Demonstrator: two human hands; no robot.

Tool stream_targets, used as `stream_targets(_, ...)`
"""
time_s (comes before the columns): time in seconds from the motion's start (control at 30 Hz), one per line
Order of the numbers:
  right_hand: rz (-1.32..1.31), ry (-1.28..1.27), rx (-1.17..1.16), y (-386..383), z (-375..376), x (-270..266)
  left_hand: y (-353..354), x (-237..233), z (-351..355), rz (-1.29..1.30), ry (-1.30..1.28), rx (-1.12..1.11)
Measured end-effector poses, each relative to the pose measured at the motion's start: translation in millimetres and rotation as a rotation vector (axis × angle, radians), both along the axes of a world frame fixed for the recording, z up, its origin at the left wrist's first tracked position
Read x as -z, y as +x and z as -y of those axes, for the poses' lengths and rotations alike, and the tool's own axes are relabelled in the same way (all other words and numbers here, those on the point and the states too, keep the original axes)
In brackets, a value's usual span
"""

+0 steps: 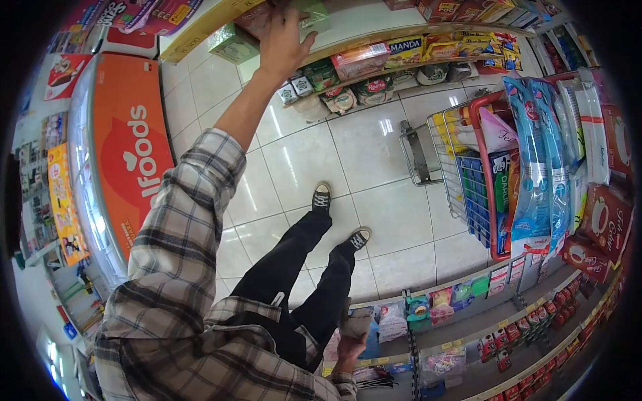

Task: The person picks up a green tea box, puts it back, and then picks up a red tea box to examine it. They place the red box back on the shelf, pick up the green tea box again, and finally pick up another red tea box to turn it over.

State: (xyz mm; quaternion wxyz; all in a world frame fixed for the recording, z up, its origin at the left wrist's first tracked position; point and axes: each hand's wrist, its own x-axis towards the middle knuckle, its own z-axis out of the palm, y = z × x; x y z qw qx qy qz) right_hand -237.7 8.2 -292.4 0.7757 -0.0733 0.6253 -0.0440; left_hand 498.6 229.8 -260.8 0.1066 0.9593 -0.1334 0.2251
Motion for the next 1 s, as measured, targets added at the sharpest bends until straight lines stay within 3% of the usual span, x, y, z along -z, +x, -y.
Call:
stream_targets(0.23,0.023,-0.008,-0.013,-3.8,-4.5,3.2,-38.1,-15.8,-39.8,0.064,-0.415,0.166)
stream_targets(0.43,-0.018,-0.002,-0.050,-16.8,1.1,7.3,-80.5,-29.8,-104.4,0.032,-0.479,0.078)
stream_targets(0.57,-0.049,0.014,-0.064,-7.7,5.4,6.0,-82.3,-36.2,-133.7,-0.098,-0.243,0.138)
stream_targets(0.67,-0.053,0.009,-0.065,9.2,6.8,1.5,-83.8,-42.0,-138.5,-0.312,-0.389,0.048)
stream_targets(0.77,0.026,0.031,-0.059,17.3,8.3,3.7,-77.1,-19.2,-150.7,-0.156,-0.456,-0.003)
stream_targets(0.87,0.065,-0.016,-0.094,22.2,8.3,2.5,-70.1,-4.6,-139.2,-0.161,-0.736,-0.050)
stream_targets(0.9,0.050,-0.021,-0.095,16.8,9.8,3.2,-62.8,7.0,-146.0,-0.283,-0.863,0.082)
stream_targets(1.0,0.029,-0.048,-0.093,9.9,15.3,-0.4,-51.5,25.5,-141.4,-0.479,-0.886,-0.032)
